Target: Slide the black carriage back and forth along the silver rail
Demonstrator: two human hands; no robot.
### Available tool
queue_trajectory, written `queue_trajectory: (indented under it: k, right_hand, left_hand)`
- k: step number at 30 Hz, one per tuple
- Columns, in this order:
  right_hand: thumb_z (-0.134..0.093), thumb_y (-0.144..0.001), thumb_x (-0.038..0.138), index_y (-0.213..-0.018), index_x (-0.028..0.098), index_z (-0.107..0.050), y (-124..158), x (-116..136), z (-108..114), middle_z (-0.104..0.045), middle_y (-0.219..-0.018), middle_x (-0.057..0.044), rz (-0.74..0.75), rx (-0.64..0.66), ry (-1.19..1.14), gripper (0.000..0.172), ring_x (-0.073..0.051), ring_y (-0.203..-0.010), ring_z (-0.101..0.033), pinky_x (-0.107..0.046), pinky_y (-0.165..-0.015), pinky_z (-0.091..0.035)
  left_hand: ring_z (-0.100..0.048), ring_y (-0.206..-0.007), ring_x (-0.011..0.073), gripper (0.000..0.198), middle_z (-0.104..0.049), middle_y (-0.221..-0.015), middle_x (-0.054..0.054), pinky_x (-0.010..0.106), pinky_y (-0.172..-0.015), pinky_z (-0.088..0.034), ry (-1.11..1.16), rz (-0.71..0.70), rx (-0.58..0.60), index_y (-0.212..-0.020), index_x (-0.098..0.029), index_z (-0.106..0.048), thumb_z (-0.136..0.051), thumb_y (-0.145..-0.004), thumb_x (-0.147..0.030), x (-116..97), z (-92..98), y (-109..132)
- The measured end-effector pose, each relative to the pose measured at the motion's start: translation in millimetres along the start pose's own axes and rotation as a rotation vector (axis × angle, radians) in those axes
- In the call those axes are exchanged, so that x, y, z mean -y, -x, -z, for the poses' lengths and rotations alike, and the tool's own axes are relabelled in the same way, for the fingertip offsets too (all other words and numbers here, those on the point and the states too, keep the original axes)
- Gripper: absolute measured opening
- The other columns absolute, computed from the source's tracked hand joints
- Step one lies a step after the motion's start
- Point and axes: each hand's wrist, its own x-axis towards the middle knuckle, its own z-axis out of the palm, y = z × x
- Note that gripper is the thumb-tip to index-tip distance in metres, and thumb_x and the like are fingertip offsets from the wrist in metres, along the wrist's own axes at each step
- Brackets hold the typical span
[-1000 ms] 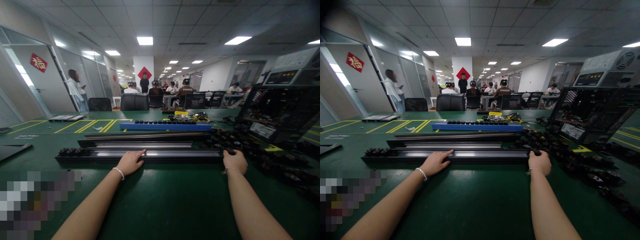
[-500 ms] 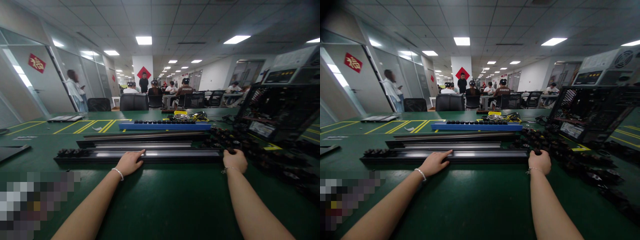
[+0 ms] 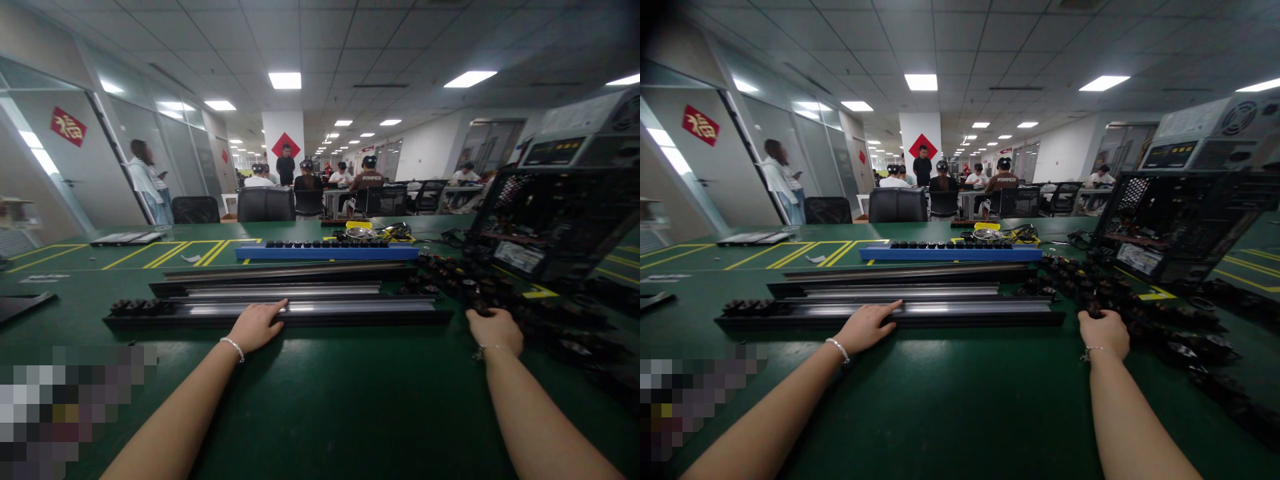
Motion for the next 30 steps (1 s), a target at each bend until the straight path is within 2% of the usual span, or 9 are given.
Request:
queue_trajectory:
  k: [7,15,21,23,25,27,30]
  right_hand:
    - [-0.049,-0.071,0.042,-0.119,0.019,-0.05,-11.6,-5.4,-3.1,-0.058,-0.107,-0.016,0.117,0.035,0.078,0.053,-0.031,-0.098,-0.055,-0.037,-0.075,-0.043]
    - [-0.049,-0.068,0.042,-0.114,0.023,-0.056,-17.8,-9.3,-1.9,-0.053,-0.114,-0.018,0.087,0.072,0.214,0.05,-0.037,-0.104,-0.05,-0.046,-0.076,-0.042]
    - [-0.049,-0.067,0.038,-0.115,0.018,-0.057,-7.6,-8.9,3.7,-0.049,-0.122,-0.02,0.121,0.035,0.256,0.052,-0.04,-0.11,-0.044,-0.05,-0.078,-0.041]
    - [-0.049,-0.068,0.037,-0.113,0.018,-0.058,-3.7,-6.9,4.2,-0.049,-0.122,-0.018,0.15,-0.034,0.225,0.049,-0.039,-0.11,-0.044,-0.05,-0.08,-0.041]
    - [-0.047,-0.071,0.034,-0.111,0.018,-0.059,0.5,-2.4,3.0,-0.052,-0.12,-0.015,0.242,-0.16,0.162,0.045,-0.035,-0.111,-0.046,-0.047,-0.085,-0.041]
    - [-0.042,-0.075,0.029,-0.108,0.017,-0.06,6.1,5.0,-0.5,-0.057,-0.115,-0.012,0.418,-0.262,0.101,0.04,-0.028,-0.11,-0.048,-0.04,-0.092,-0.038]
    - [-0.037,-0.079,0.025,-0.105,0.013,-0.061,19.7,19.8,-10.4,-0.059,-0.113,-0.011,0.692,-0.237,0.069,0.038,-0.021,-0.111,-0.048,-0.032,-0.099,-0.033]
  left_hand:
    - [-0.055,-0.107,0.0208,0.055,-0.061,-0.119,0.005,0.036,-0.092,-0.038,0.011,0.001,-0.001,-0.135,-0.025,-0.035,-0.041,-0.082,-0.038,-0.2,-0.7,0.9]
    - [-0.056,-0.106,0.0207,0.054,-0.062,-0.117,0.005,0.036,-0.093,-0.038,0.012,-0.006,-0.013,-0.134,-0.025,-0.037,-0.042,-0.081,-0.039,-0.1,-1.7,0.8]
    - [-0.056,-0.106,0.0208,0.046,-0.062,-0.118,0.002,0.036,-0.092,-0.039,0.05,0.038,-0.066,-0.126,-0.028,-0.046,-0.037,-0.084,-0.045,-2.4,0.5,3.1]
    - [-0.058,-0.102,0.0203,0.045,-0.065,-0.111,0.002,0.035,-0.09,-0.041,0.07,0.064,-0.089,-0.122,-0.028,-0.051,-0.034,-0.085,-0.048,-3.3,1.6,3.6]
    - [-0.059,-0.096,0.0194,0.043,-0.067,-0.103,0.002,0.034,-0.086,-0.043,0.095,0.07,-0.114,-0.116,-0.028,-0.055,-0.031,-0.087,-0.048,-3.1,2.4,3.9]
    - [-0.058,-0.096,0.0186,0.041,-0.067,-0.102,0.002,0.032,-0.086,-0.043,0.124,0.077,-0.181,-0.11,-0.026,-0.059,-0.03,-0.088,-0.044,-0.6,3.4,4.2]
    - [-0.054,-0.1,0.019,0.036,-0.065,-0.103,0.004,0.033,-0.092,-0.039,0.095,0.151,-0.358,-0.107,-0.023,-0.059,-0.032,-0.087,-0.035,9.8,6.5,6.0]
